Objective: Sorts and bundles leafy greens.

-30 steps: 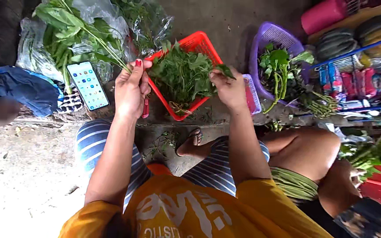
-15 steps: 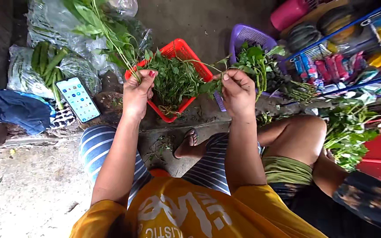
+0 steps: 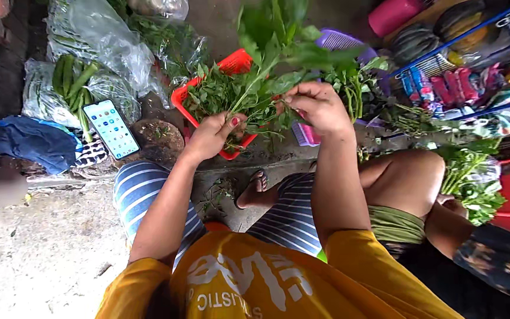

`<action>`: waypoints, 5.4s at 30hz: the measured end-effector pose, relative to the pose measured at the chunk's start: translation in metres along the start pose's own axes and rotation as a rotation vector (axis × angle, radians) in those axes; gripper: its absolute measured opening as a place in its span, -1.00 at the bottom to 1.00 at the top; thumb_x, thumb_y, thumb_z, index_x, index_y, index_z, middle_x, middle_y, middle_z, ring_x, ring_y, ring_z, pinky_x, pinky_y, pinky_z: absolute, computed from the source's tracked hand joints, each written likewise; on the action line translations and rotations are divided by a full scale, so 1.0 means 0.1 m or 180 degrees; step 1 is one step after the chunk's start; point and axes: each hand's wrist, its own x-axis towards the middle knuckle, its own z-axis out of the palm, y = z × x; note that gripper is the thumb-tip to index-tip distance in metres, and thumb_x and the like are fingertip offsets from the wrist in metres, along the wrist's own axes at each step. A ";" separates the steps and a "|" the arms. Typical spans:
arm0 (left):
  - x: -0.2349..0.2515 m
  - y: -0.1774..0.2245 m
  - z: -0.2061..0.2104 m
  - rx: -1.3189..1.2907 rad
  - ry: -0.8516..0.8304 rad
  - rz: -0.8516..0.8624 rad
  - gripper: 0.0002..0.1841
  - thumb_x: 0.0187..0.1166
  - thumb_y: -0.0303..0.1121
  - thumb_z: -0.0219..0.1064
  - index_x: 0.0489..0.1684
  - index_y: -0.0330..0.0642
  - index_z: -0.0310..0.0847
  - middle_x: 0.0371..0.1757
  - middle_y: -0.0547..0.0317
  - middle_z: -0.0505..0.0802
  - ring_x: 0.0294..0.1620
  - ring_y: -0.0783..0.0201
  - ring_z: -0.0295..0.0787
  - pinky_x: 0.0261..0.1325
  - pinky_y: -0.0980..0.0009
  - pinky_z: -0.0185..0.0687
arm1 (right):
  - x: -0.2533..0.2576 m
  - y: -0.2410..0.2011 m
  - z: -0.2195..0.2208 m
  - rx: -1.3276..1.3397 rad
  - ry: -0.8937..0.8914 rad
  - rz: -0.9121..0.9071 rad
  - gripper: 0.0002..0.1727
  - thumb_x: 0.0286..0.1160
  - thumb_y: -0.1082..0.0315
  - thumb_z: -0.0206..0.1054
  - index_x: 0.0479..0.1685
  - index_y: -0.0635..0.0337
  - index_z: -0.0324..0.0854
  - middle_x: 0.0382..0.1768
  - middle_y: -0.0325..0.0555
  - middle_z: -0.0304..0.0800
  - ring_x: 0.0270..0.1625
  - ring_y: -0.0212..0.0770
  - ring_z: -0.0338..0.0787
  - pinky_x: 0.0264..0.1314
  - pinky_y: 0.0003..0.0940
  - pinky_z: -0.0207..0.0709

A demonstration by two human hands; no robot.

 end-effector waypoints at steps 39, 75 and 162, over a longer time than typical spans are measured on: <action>0.02 -0.13 -0.36 -0.3599 0.1655 -0.0380 -0.62 0.95 -0.17 -0.25 -0.10 0.00 0.51 -0.65 0.46 0.46 -0.79 0.59 0.29 -0.72 0.72 0.29 | 0.76 1.30 1.58 -0.2013 -0.0604 0.1648 -0.62 0.69 0.10 0.30 0.22 0.20 0.71 0.38 0.18 0.65 0.40 0.23 0.67 0.29 0.30 0.57; 0.19 -0.16 0.24 -0.3404 0.1362 -0.0986 -0.70 0.93 -0.31 -0.13 0.21 -0.20 0.51 -0.03 0.03 0.87 -0.04 0.13 0.90 0.16 0.16 0.83 | -0.03 0.32 1.04 0.0394 0.0686 -0.0526 -0.72 0.64 0.47 0.24 0.20 0.36 0.73 0.19 0.02 0.76 0.17 -0.26 0.79 0.26 -0.33 0.72; -0.23 -0.20 -0.34 -0.3191 0.1515 -0.0882 -0.61 0.93 -0.22 -0.14 -0.07 -0.14 0.65 -0.68 0.45 0.42 -0.82 0.59 0.20 -0.78 0.71 0.16 | 0.94 1.60 1.56 -0.1128 -0.0117 0.2476 -0.72 0.55 0.29 0.40 0.14 0.20 0.75 0.16 0.22 0.79 0.23 0.21 0.75 0.22 0.29 0.55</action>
